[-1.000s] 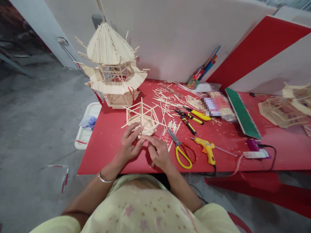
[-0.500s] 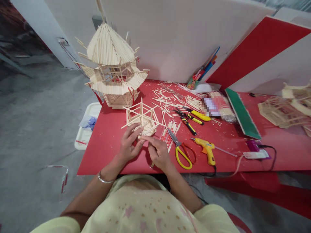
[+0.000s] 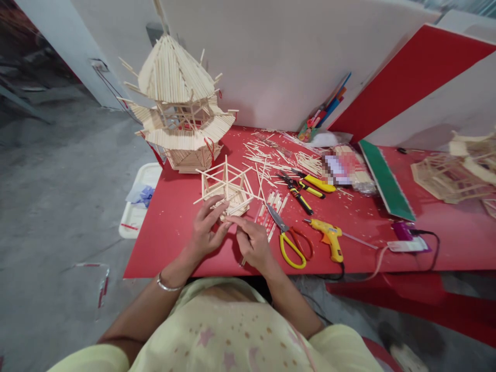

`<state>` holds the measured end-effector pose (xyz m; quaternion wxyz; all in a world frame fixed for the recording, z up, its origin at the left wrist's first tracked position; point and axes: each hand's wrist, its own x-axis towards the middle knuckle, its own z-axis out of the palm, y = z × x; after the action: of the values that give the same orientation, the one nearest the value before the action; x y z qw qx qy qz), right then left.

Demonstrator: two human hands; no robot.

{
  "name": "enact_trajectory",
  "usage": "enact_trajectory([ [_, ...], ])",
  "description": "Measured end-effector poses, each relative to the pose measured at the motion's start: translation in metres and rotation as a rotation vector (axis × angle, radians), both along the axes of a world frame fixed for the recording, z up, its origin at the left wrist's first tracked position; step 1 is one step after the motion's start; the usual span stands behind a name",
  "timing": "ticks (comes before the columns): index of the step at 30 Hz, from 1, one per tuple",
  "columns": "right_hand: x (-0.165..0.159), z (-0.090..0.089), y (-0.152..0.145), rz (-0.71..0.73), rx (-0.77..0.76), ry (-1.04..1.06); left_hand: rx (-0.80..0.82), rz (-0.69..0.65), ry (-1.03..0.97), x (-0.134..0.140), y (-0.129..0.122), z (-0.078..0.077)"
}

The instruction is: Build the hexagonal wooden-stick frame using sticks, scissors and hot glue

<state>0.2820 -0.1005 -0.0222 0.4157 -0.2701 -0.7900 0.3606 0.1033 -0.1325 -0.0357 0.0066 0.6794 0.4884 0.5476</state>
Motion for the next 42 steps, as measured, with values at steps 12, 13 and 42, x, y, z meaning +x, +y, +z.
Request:
enact_trajectory([
  [12,-0.0003,-0.0011,-0.0001,0.001,-0.005,0.007,-0.038,0.001,-0.006,-0.0012,-0.0002,-0.005],
  [13,-0.0004,-0.001,-0.0002,0.0,-0.005,0.007,-0.034,0.0,-0.007,-0.001,-0.0002,-0.0043],
  [42,-0.0007,0.0009,-0.0004,0.008,0.009,0.028,-0.003,-0.016,-0.031,-0.0001,0.0001,-0.0036],
])
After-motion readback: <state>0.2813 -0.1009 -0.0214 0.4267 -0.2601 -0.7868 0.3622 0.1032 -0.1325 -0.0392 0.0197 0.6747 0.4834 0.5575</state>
